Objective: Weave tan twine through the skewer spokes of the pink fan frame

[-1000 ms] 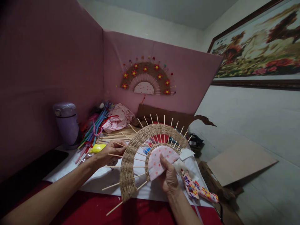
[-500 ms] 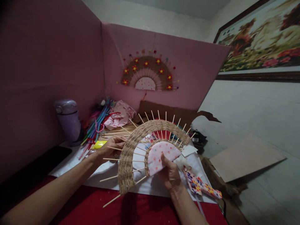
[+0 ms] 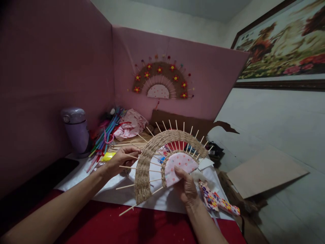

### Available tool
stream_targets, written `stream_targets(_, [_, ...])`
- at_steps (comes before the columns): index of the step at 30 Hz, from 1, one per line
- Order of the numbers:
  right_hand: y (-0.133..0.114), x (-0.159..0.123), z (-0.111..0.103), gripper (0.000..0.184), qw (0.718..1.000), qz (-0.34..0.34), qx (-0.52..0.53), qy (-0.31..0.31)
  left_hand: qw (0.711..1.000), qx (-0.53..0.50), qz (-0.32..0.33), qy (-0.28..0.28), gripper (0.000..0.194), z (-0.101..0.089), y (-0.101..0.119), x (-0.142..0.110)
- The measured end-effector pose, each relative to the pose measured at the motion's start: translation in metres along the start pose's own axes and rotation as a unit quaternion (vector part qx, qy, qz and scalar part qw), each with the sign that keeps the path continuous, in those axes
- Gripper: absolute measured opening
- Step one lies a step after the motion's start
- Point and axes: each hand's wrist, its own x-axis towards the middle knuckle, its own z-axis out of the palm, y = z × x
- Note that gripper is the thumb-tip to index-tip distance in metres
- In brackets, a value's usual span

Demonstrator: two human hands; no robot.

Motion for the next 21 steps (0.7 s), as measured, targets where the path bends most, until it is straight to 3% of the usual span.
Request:
stream_targets(11, [-0.009, 0.012, -0.007, 0.036, 0.998, -0.045, 0.022, 0.031, 0.997, 0.071, 0.002, -0.011, 0.027, 0.004, 0.011, -0.005])
stream_targets(17, [-0.011, 0.014, -0.005, 0.041, 0.995, -0.066, 0.044, 0.055, 0.997, 0.075, 0.015, -0.005, 0.027, -0.005, 0.008, -0.001])
stream_targets(21, [-0.012, 0.017, -0.009, 0.04, 0.995, -0.08, 0.032, 0.042, 0.989, 0.139, 0.046, 0.014, 0.023, -0.007, 0.008, 0.002])
